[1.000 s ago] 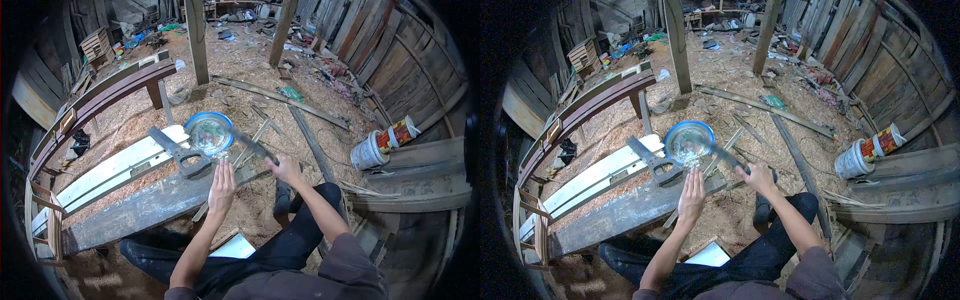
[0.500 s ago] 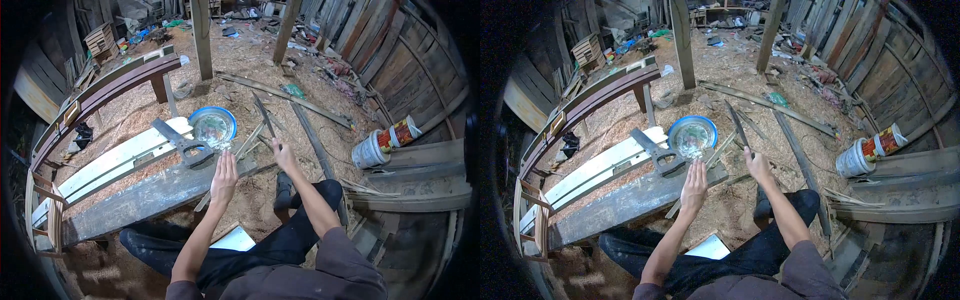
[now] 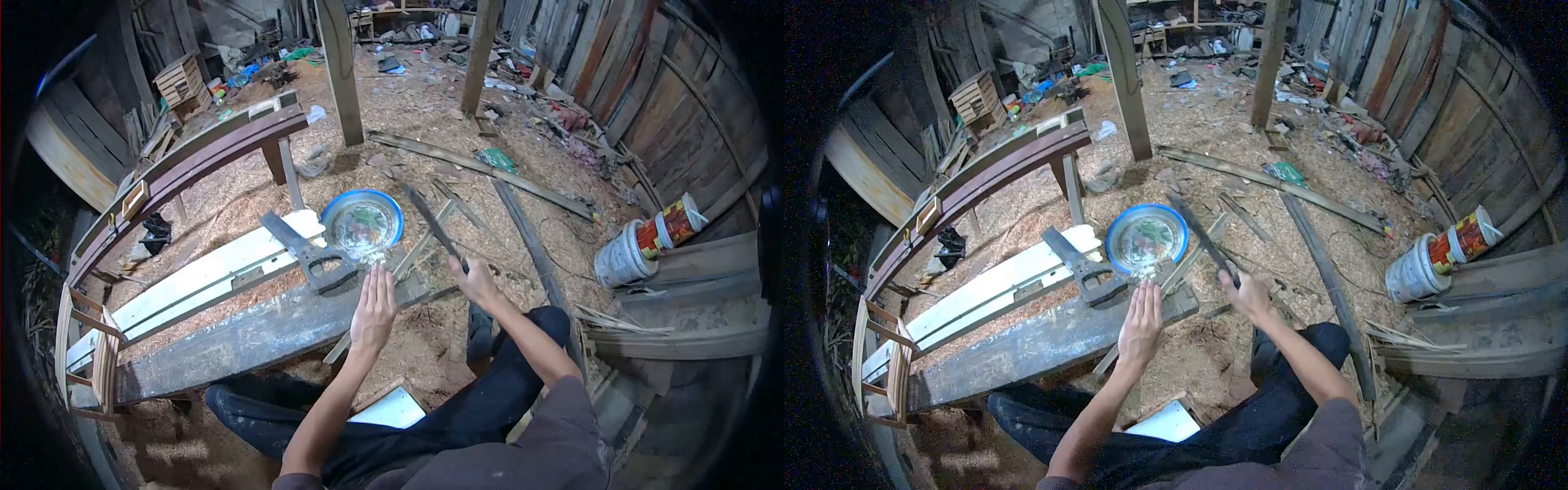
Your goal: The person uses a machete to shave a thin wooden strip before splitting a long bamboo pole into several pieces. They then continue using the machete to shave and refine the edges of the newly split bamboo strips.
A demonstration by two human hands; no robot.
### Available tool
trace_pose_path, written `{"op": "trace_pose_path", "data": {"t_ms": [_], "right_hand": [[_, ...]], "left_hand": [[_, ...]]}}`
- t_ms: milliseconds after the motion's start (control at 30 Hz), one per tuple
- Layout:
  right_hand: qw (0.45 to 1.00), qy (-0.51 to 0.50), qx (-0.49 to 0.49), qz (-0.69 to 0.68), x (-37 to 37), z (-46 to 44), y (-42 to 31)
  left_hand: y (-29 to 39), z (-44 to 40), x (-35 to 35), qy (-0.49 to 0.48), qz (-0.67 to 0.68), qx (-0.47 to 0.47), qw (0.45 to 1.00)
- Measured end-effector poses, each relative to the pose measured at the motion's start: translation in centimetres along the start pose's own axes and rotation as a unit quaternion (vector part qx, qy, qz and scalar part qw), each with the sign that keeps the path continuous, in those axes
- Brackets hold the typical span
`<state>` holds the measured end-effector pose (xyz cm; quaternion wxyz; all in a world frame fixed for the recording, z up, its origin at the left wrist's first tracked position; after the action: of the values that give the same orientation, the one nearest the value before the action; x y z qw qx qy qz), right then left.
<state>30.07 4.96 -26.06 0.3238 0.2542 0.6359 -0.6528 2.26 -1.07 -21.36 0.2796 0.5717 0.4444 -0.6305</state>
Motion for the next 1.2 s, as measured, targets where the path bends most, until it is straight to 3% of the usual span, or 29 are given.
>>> {"op": "trace_pose_path", "data": {"t_ms": [133, 267, 333, 433, 500, 567, 633, 733, 767, 833, 900, 1000, 1167, 1200], "right_hand": [[0.986, -0.086, -0.079, 0.119, -2.1, 1.7, 0.5], [0.997, -0.051, -0.023, 0.061, -3.1, -1.1, 2.6], [0.993, 0.068, -0.011, -0.091, -1.0, -2.5, 4.8], [0.989, -0.004, -0.021, -0.150, 0.5, -1.0, 5.4], [0.991, -0.048, -0.058, -0.110, 0.7, -0.6, 6.1], [0.983, -0.085, -0.150, 0.063, -0.8, -1.0, 5.7], [0.987, -0.060, -0.132, 0.067, -2.0, -1.8, 5.6], [0.997, 0.038, -0.029, -0.061, -1.8, -2.2, 6.3], [0.997, 0.038, -0.024, -0.063, -1.6, -1.8, 6.3], [0.995, -0.072, -0.027, -0.061, -1.8, -0.9, 5.4], [0.994, -0.076, -0.066, -0.051, -0.8, 0.0, 4.1], [0.971, -0.025, -0.223, 0.087, 1.0, 0.1, 3.6], [0.991, -0.049, -0.123, 0.007, -0.4, -1.1, 5.3], [0.996, -0.002, -0.084, -0.039, -0.6, -1.1, 4.9]], "left_hand": [[0.1, -0.2, -0.6, -0.031, 0.024, 0.003, 0.999], [0.4, -0.2, -1.5, -0.073, 0.077, -0.002, 0.994], [0.8, -0.1, -1.3, -0.080, 0.082, 0.002, 0.993], [0.8, -0.2, -1.5, -0.078, 0.092, -0.004, 0.993], [0.7, -0.3, -0.7, -0.063, 0.045, -0.008, 0.997], [1.0, -0.6, -1.6, -0.085, 0.069, -0.012, 0.994], [1.1, -0.5, -1.8, -0.111, 0.094, -0.017, 0.989], [1.1, -0.3, -1.7, -0.091, 0.095, -0.023, 0.991], [1.2, -0.4, -1.8, -0.095, 0.095, -0.018, 0.991], [1.2, -0.3, -2.0, -0.093, 0.089, -0.017, 0.992], [1.1, -0.4, -1.7, -0.090, 0.089, -0.019, 0.992], [1.1, -0.3, -1.7, -0.085, 0.092, -0.014, 0.992], [1.0, -0.3, -1.5, -0.074, 0.117, -0.012, 0.990], [1.0, -0.3, -1.6, -0.077, 0.103, -0.013, 0.992]]}}
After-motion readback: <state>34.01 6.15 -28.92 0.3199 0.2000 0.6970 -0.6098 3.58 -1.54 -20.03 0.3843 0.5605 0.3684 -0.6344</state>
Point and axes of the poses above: each hand's wrist, its own z-axis away from the middle knuckle, its own x-axis out of the palm, y = z × x, the point moved 1 cm from there along -z, towards the middle knuckle, and after that the axes turned 13 degrees about -y, right-handed, at the moved point
